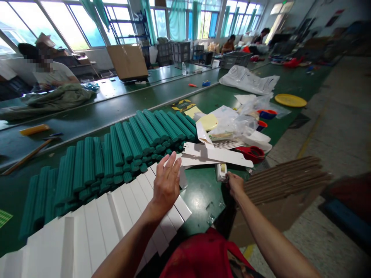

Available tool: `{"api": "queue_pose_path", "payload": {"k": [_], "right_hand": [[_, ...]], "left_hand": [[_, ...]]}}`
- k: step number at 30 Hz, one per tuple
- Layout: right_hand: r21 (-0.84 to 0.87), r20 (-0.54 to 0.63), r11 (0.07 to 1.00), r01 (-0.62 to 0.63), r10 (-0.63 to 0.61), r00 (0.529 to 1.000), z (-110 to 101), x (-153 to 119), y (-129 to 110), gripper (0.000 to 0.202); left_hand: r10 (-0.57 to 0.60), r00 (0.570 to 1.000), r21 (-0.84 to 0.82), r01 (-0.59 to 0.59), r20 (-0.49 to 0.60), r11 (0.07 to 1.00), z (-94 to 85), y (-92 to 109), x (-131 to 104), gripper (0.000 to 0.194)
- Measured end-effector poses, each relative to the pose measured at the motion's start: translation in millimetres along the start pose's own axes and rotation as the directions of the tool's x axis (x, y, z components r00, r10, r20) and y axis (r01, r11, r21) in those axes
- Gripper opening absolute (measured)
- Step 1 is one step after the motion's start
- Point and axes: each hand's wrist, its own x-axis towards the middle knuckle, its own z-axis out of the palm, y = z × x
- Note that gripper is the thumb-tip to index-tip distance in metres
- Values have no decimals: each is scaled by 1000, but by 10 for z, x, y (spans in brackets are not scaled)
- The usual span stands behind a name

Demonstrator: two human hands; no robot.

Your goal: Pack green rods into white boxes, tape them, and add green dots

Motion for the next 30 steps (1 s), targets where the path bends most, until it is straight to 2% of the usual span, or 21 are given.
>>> {"api": "queue_pose_path", "payload": {"k": [5, 9, 12, 16, 20, 26, 30], "right_hand": [[14, 63, 976, -218, 217, 974, 144, 147, -112, 23], [83, 108, 952, -294, 285, 952, 151, 192, -197, 24], [163, 116, 951, -264, 248, 962, 99, 116, -146, 22], [269, 115, 941, -205, 180, 977, 42, 0, 32, 17], [326, 142, 924, -199, 160, 977, 36, -31, 207, 16], [353, 248, 921, -164, 77, 966, -17, -30, 415, 24], [352, 290, 923, -154, 49, 956, -38, 23, 481, 24]], "left_hand": [[7, 1000, -9, -7, -22, 1000, -30, 5, -10, 48], [9, 999, -10, -9, -37, 1000, -39, -5, -25, 48], [16, 999, -16, -17, -44, 1000, -42, -16, -36, 49], [16, 999, -19, -17, -41, 1000, -51, -24, -30, 48], [24, 999, -34, -25, -25, 999, -85, -29, -18, 48], [-71, 997, -100, 74, 33, 992, -134, -107, -30, 44], [-119, 993, -147, 120, 15, 982, -115, -196, -17, 40]]}}
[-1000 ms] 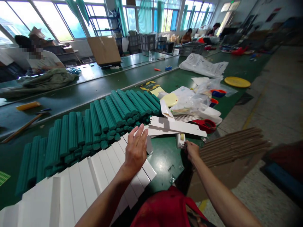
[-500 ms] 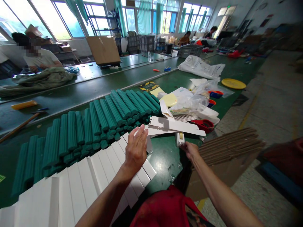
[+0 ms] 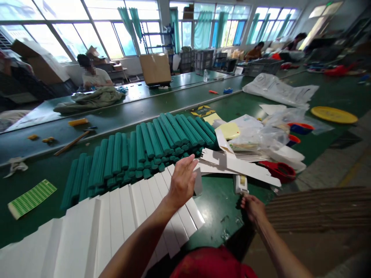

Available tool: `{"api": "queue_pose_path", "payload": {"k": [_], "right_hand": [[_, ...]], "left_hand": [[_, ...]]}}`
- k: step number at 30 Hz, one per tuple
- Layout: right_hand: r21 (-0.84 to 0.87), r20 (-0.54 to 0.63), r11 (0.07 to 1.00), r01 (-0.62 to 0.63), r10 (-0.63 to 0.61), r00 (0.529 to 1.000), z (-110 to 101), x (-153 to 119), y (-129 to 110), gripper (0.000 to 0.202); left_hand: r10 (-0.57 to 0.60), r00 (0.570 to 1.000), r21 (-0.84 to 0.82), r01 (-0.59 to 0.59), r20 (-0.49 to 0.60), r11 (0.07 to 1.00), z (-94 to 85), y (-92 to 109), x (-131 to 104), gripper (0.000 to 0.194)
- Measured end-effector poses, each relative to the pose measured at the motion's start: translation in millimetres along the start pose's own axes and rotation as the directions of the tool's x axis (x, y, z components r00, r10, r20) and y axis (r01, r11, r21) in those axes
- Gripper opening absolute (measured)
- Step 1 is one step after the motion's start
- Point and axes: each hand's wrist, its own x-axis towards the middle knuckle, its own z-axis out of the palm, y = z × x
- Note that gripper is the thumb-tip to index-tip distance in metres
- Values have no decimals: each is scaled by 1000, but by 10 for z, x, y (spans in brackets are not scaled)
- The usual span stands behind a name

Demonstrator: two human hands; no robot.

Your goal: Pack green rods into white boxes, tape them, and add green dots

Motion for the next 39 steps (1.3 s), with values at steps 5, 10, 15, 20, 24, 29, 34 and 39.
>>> {"api": "queue_pose_path", "payload": {"k": [5, 10, 15, 20, 24, 29, 34, 39], "right_hand": [[-36, -4, 999, -31, 31, 1000, 26, 20, -29, 19], [-131, -38, 991, -33, 28, 999, 43, -120, -46, 19], [-154, 154, 988, 20, 4, 988, 454, -589, -236, 28], [-57, 679, 966, 251, -147, 720, 1229, -1449, -976, 32], [-31, 759, 954, 298, -172, 628, 1580, -1853, -1326, 33], [-54, 739, 936, 349, -197, 644, 1683, -1930, -1341, 37], [-142, 670, 921, 363, -181, 720, 1738, -1971, -1394, 42], [-252, 610, 906, 339, -123, 783, 1796, -2017, -1468, 40]], "left_hand": [[6, 998, -89, -11, -61, 996, 53, -52, 74, 36], [-18, 998, -56, 14, -62, 998, 55, -78, 117, 33], [-75, 994, -16, 74, -82, 997, 36, -91, 103, 31], [-8, 996, -7, 7, -87, 1000, 142, -1, 117, 43], [-53, 994, -1, 53, -96, 999, 244, 81, 83, 52], [-89, 993, 10, 90, -82, 996, 285, 153, 59, 55], [-87, 992, 46, 92, -87, 995, 291, 209, 80, 58], [-98, 991, 64, 103, -89, 993, 310, 216, 67, 59]]}}
